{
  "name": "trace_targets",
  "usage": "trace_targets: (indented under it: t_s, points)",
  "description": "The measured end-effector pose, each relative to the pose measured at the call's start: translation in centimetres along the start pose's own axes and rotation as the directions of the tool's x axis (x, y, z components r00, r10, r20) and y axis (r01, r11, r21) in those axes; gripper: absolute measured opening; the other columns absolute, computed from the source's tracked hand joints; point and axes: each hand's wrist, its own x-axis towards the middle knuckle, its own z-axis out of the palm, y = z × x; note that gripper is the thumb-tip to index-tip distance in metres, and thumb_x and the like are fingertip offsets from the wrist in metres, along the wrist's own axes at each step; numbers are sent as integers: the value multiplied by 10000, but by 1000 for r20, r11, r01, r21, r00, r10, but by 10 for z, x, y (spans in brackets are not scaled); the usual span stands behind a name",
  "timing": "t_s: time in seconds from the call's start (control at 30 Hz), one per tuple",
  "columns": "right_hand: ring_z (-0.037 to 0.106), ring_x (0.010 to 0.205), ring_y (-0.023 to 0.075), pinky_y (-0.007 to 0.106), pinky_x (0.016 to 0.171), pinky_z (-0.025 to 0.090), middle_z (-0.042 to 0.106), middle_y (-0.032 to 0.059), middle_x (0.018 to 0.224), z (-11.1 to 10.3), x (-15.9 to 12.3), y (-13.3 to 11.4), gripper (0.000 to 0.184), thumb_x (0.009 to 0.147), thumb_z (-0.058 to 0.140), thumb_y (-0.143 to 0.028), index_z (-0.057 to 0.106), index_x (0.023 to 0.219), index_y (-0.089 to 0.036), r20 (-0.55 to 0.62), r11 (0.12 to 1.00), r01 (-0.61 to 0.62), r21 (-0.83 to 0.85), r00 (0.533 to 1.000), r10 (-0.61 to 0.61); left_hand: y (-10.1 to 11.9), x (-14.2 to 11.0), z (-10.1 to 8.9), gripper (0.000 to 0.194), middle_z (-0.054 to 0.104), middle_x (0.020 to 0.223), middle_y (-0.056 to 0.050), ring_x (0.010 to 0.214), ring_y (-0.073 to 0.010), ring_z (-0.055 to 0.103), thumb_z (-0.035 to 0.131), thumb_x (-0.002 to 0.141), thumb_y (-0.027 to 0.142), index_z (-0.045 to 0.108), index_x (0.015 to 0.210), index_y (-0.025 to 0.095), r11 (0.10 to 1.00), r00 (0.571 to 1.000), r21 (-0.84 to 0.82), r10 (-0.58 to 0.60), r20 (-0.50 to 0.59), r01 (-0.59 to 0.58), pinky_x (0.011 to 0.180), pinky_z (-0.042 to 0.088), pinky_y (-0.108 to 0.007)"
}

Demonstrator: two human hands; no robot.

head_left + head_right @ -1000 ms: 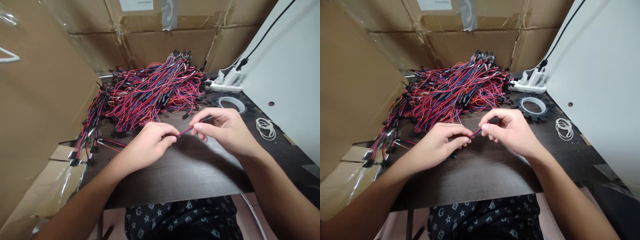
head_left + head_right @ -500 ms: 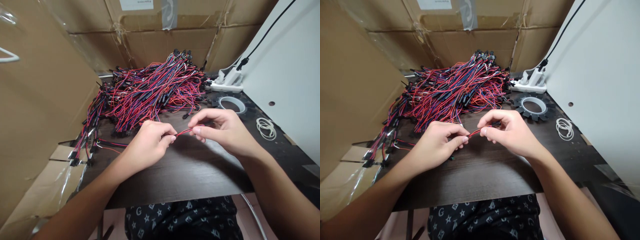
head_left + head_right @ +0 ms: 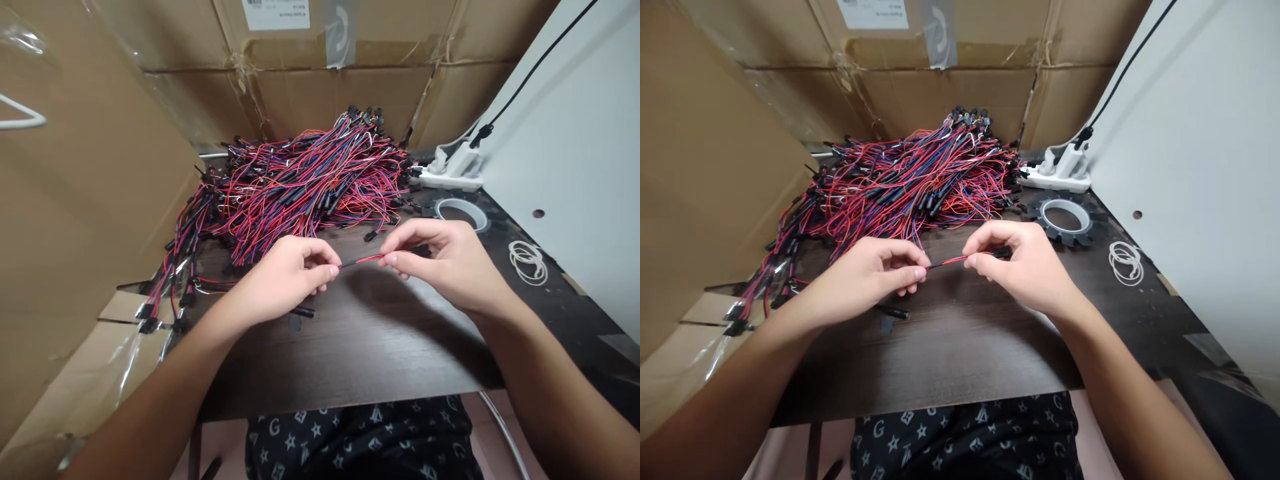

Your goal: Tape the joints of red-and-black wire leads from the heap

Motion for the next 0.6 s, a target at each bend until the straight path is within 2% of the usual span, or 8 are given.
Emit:
trace_targets:
  t_s: [0.17, 0.27, 0.43, 0.53, 0.6]
  points:
    - [594, 632, 103, 213, 605, 458, 677, 5, 678, 0, 1, 1, 35, 728, 668, -107, 666, 711, -137, -24, 998, 35, -43, 999, -36, -2, 0, -6, 59, 608, 625, -2, 540, -85, 560, 605, 773, 173, 622, 759, 119, 999, 1000, -52, 10, -22, -11, 514, 467, -183]
    - [602, 661, 112, 223, 620, 465, 681, 10, 717, 0, 1, 4, 38, 727, 696, -142, 666, 750, -140, -15, 999, 25, -35, 1000, -26, -2, 0, -8, 45, 604, 599, 1, 522, -81, 557, 611, 763, 154, 633, 760, 115, 999, 998, -23, 21, -56, -22, 500, 455, -173]
    - [637, 755, 139, 248, 684, 501, 686, 40, 840, 2, 0, 8, 169, 724, 722, -190, 654, 868, -136, 12, 998, 11, 68, 1000, -12, -2, 0, -10, 50, 608, 587, 2, 512, -87, 552, 615, 759, 154, 649, 746, 119, 997, 993, 47, 68, -101, -64, 497, 446, -184]
    - [634, 755, 140, 241, 659, 502, 680, 47, 838, 2, 0, 6, 171, 731, 710, -196, 650, 877, -130, 37, 996, -4, 93, 999, 1, -3, 0, -9, 52, 612, 579, 3, 509, -96, 555, 614, 758, 150, 651, 736, 120, 994, 988, 91, 78, -130, -66, 507, 445, -201]
    - [609, 683, 124, 229, 592, 490, 676, 48, 805, 2, 0, 4, 161, 742, 694, -213, 654, 871, -124, 67, 995, -48, 92, 997, 41, -3, 0, -9, 59, 623, 585, 2, 519, -103, 560, 613, 762, 150, 659, 735, 125, 977, 978, 185, 133, -161, -102, 521, 439, -212]
